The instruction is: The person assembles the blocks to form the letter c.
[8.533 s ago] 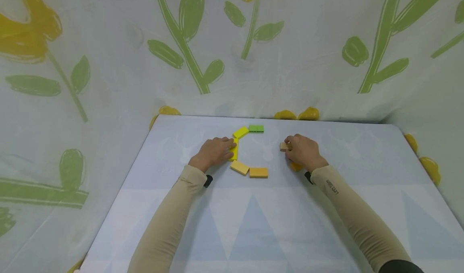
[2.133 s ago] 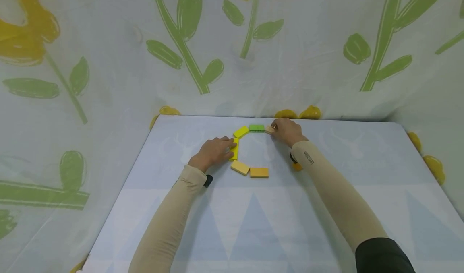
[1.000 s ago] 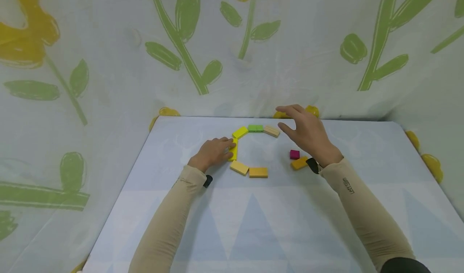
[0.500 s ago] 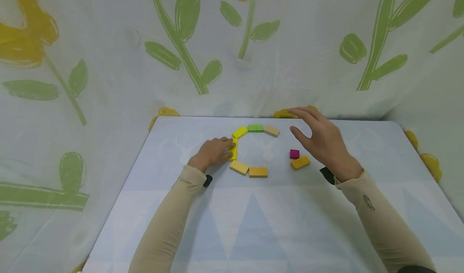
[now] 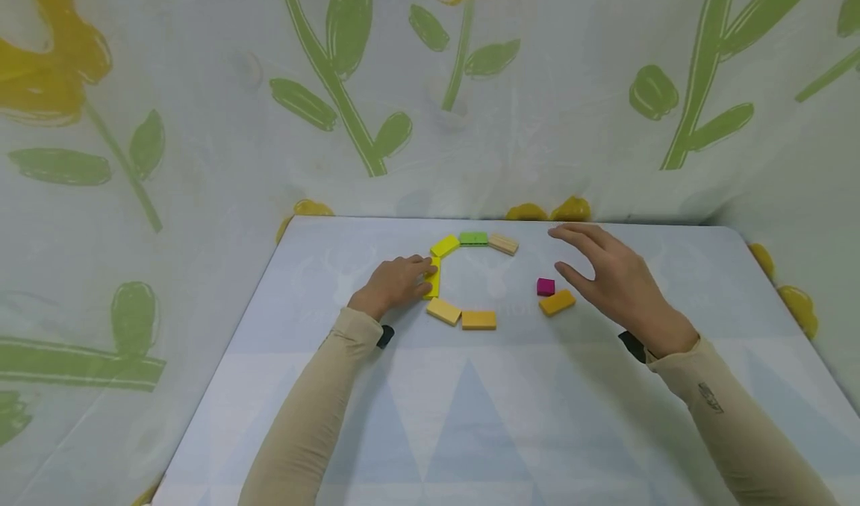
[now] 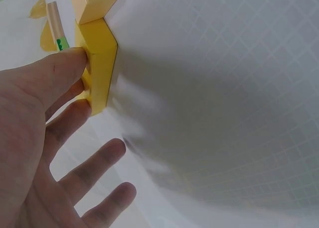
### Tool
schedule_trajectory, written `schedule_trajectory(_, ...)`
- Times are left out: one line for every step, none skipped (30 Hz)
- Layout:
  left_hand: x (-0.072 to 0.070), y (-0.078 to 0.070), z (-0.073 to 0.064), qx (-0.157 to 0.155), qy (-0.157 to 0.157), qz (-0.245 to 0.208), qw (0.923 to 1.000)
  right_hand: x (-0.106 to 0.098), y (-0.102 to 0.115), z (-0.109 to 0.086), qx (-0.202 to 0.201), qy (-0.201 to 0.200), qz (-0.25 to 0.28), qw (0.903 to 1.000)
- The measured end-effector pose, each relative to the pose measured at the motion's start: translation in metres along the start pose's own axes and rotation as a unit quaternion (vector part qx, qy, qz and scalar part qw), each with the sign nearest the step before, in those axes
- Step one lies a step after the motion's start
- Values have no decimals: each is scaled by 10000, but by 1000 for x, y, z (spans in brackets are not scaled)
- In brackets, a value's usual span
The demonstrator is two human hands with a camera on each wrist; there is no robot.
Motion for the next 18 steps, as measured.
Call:
schedule_trajectory(0, 0, 0, 2, 2, 8, 10000, 1, -2, -3, 23, 65, -27, 10000)
schedule_trajectory(0, 0, 0, 8, 1, 19, 10000, 2, -5, -6, 47, 123, -62, 9999)
schedule_trajectory(0, 0, 0, 11, 3, 43, 10000, 4, -7, -9, 74, 181, -77, 9998)
schedule_trajectory(0, 0, 0, 15, -2, 60, 10000, 5, -10, -12, 105, 240, -95, 9996)
schedule_trajectory(0, 0, 0, 17, -3, 77, 10000, 6, -12, -15, 129, 299, -99, 9994)
schedule_trajectory(0, 0, 0, 14, 0, 83, 10000, 8, -14, -17, 164, 357, -107, 9992)
schedule_trajectory(1, 0, 0, 13, 5, 84, 10000, 9, -16, -20, 177, 400, -95, 9990)
schedule_trajectory(1, 0, 0, 11, 10, 91, 10000, 11, -19, -22, 190, 434, -78, 9988)
schedule_trajectory(1, 0, 1, 6, 11, 89, 10000, 12, -21, -25, 216, 475, -65, 9986)
schedule_trajectory(1, 0, 0, 6, 14, 89, 10000, 14, -22, -27, 236, 527, -63, 9983)
schedule_trajectory(1, 0, 0, 3, 23, 77, 10000, 16, -24, -29, 246, 582, -62, 9980)
schedule_trajectory(1, 0, 0, -6, 37, 66, 10000, 18, -26, -31, 249, 633, -59, 9977)
schedule_trajectory(1, 0, 0, -13, 47, 63, 10000, 20, -27, -33, 236, 687, -69, 9973)
schedule_trajectory(1, 0, 0, -16, 54, 65, 10000, 21, -28, -34, 242, 744, -83, 9969)
schedule_trajectory(1, 0, 0, -15, 51, 61, 10000, 23, -30, -35, 243, 794, -102, 9965)
schedule_trajectory(1, 0, 0, -13, 48, 60, 10000, 25, -31, -37, 233, 838, -124, 9961)
schedule_trajectory(1, 0, 0, -19, 47, 53, 10000, 27, -32, -38, 229, 882, -130, 9958)
schedule_trajectory(1, 0, 0, -23, 49, 51, 10000, 28, -34, -39, 235, 916, -123, 9954)
Point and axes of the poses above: each hand's wrist, its own z-axis towards the middle knuckle, its own x-axis out of the palm, y = z × x, the point moved 6 cm from there along z, towards the middle knuckle, and after that the axes turned 13 degrees about z, right-handed, at the moved point
